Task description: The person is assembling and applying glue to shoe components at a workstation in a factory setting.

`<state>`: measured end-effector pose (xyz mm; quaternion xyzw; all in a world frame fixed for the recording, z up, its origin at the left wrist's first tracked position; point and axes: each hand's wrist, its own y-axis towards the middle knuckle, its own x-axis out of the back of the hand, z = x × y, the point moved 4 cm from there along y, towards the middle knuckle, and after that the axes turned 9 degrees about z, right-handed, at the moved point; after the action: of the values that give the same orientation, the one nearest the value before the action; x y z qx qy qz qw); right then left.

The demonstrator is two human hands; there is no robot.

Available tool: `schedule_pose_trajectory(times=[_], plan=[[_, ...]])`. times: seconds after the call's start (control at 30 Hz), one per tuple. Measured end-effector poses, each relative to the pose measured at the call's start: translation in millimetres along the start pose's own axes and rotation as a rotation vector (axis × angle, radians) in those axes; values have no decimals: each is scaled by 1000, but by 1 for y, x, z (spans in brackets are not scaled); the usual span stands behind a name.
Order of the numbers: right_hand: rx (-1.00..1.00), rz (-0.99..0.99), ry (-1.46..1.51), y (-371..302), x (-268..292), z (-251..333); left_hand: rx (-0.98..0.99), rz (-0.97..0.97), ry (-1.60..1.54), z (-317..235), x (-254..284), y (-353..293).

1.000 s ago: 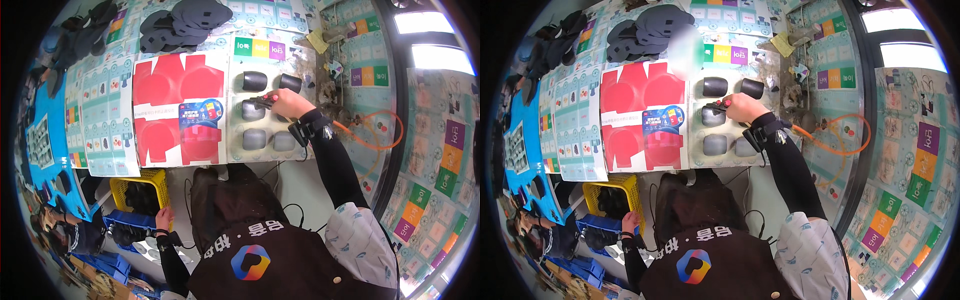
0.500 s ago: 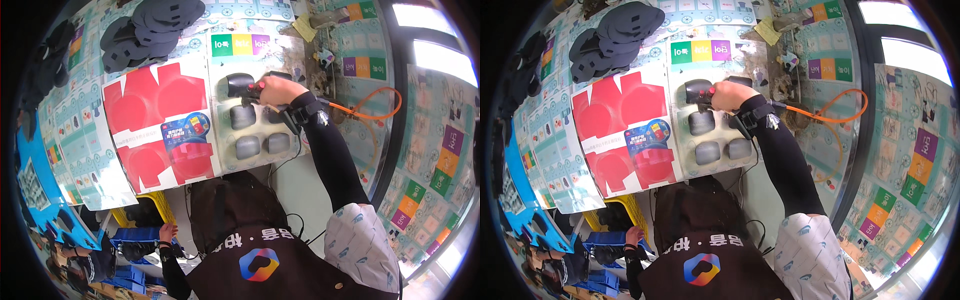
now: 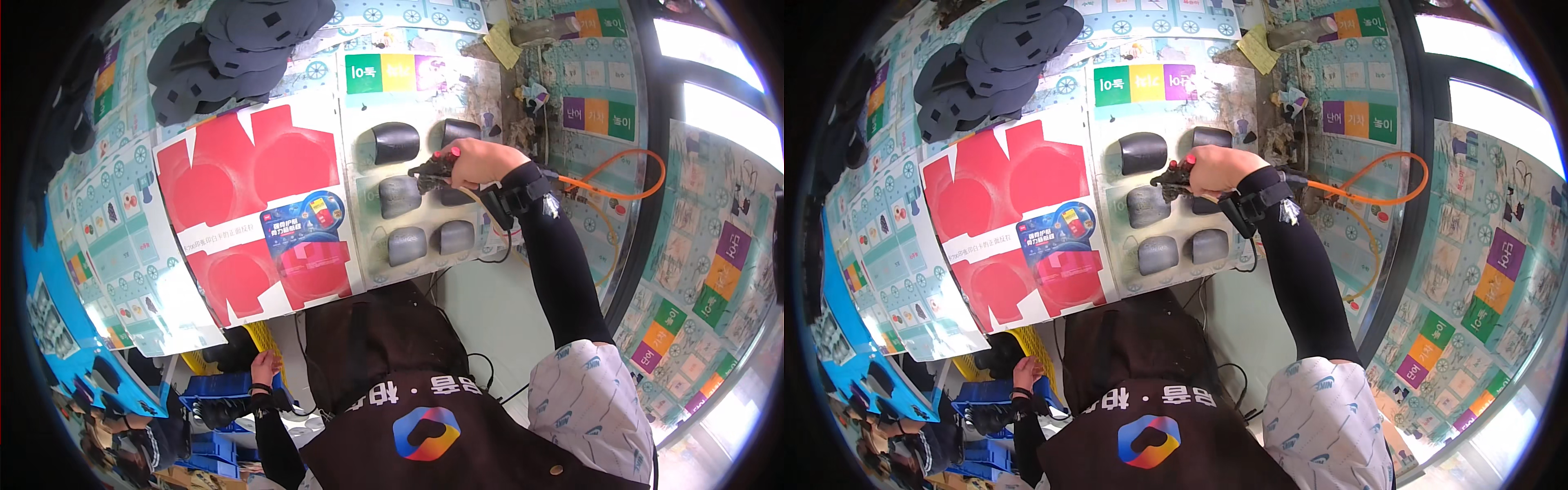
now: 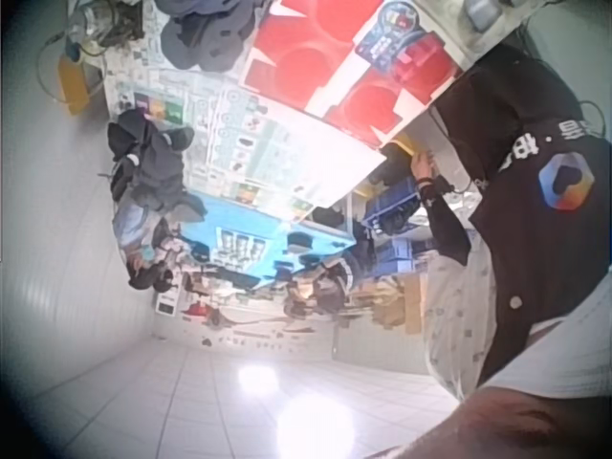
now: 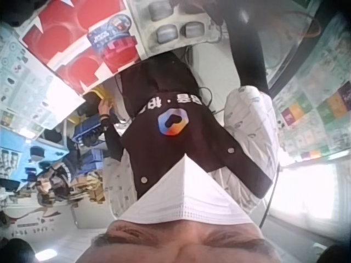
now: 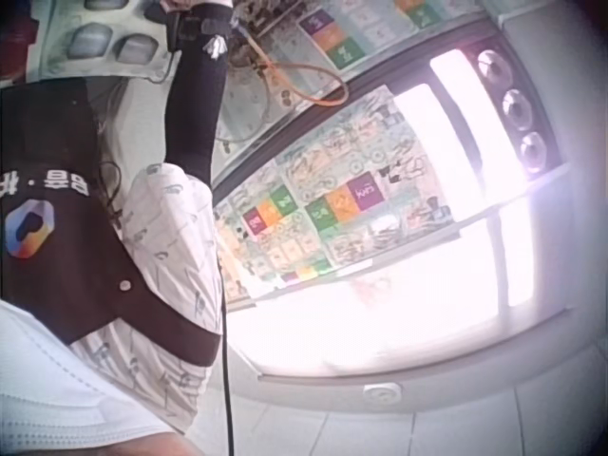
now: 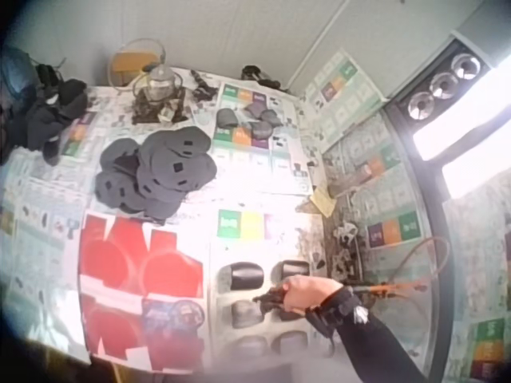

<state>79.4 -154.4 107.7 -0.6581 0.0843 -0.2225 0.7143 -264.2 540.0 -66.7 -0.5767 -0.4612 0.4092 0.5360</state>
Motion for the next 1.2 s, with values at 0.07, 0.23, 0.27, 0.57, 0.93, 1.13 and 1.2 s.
schedule_pose_trajectory(times=[0.07,0.23,0.27,0.57,0.93,1.13,1.2], plan=[[129,-125,81,-13,-1,2,-38,15,9,2,-2,3],[143,-112,143,-29,-13,-2,-89,-16,4,3,-23,1],[111,-6,69,-30,-17,2,-95,-14,0,9,-27,-1],[315,-222,56,-38,-45,20,-136,-11,0,33,-78,-13],[385,-615,123,-109,-97,-124,-214,-31,-14,67,-109,-11],[418,-637,44,-98,-132,-126,-241,-9,21,69,-124,-2],[398,-670,31,-92,-138,-129,-260,-12,-16,70,-126,-3]])
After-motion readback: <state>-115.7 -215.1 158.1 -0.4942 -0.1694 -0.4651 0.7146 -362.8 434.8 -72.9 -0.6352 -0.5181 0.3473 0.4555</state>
